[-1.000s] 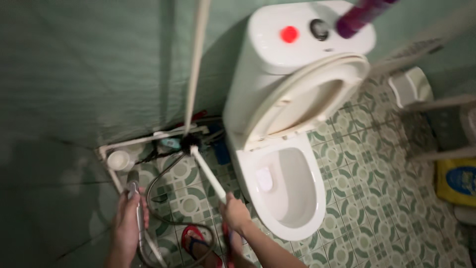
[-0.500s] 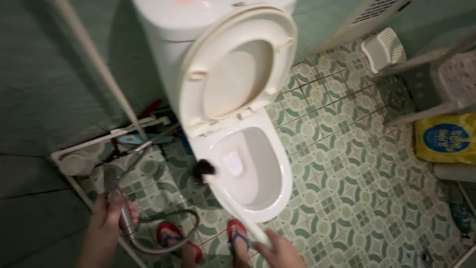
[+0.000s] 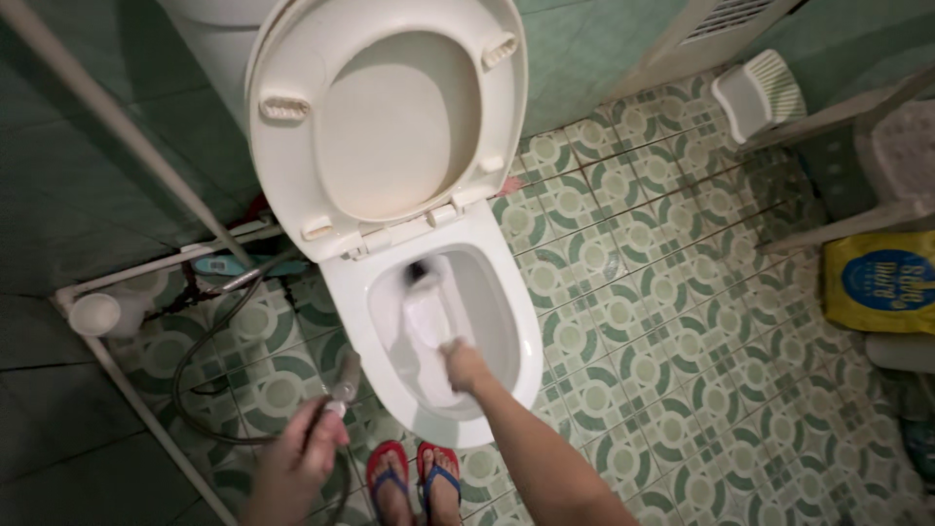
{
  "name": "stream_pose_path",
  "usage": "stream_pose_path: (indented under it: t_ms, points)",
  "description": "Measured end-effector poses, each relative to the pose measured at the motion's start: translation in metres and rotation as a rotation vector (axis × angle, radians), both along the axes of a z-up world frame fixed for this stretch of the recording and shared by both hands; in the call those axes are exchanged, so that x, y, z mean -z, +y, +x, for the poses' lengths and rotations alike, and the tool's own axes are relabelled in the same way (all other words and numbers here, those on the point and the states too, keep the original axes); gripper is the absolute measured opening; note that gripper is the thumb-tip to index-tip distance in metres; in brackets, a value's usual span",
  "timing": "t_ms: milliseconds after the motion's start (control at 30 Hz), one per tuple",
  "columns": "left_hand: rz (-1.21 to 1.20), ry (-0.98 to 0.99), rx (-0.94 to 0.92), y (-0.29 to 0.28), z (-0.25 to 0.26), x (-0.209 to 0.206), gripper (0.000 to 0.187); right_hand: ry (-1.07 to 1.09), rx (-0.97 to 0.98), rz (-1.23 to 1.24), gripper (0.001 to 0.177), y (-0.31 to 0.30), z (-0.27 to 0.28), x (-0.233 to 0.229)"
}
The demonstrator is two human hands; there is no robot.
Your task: The person pours a purple cleaning liquid into the toilet bowl, then uses a handheld bidet sprayer to wet a toilet brush. They scrub the inside of the toilet bowl with the brush while intermittently rinsing it with the sprayer.
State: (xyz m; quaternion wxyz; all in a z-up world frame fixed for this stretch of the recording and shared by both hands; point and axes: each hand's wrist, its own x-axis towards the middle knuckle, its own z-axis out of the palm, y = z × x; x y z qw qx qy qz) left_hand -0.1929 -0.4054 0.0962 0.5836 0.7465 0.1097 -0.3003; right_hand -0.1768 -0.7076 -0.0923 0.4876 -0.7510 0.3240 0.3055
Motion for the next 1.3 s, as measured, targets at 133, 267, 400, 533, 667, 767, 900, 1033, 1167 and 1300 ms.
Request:
stream_pose_path:
  t_ms: [133,267,400,533,667,767,900,1033,1167,1300]
  points:
    - [-0.091,0.022,-0.075,0.0,-0.008,0.021,0.037,-0.063,-0.639,-0.254,0.04,-0.007,-0.005,0.016]
    - [-0.193,0.021,-0.171,0.005,-0.001,0.039,0.039,-0.021,-0.513,-0.221,0.032,-0.047,0.036,0.042]
    - [-0.161,0.035,-0.195,0.011,0.004,0.036,0.037,-0.003,0.168,-0.134,0.025,-0.01,0.025,0.068]
    - [-0.09,0.003,-0.124,0.012,0.012,0.019,0.034,-0.379,-0.492,-0.546,0.018,0.027,0.005,0.072]
    - [-0.229,-0.001,-0.106,0.0,0.024,0.006,0.032,-0.362,-0.341,-0.375,0.037,0.001,0.017,0.068]
    - [-0.133,0.061,-0.136,-0.01,0.019,-0.001,0.032,-0.102,-0.032,-0.291,0.04,-0.013,0.007,0.07]
    - [-0.163,0.021,-0.09,-0.01,0.02,-0.005,0.033,-0.523,-0.332,-0.499,0.039,0.0,0.006,0.076]
    - [-0.133,0.007,-0.084,-0.01,0.026,0.004,0.032,-0.116,0.056,-0.183,0.039,-0.005,0.005,0.072]
    - [-0.192,0.031,-0.123,-0.013,0.025,0.007,0.032,-0.506,-0.064,-0.445,0.037,-0.015,0.008,0.067]
    - [-0.166,0.002,-0.09,-0.014,0.02,0.001,0.032,-0.362,-0.11,-0.297,0.035,-0.01,-0.003,0.066]
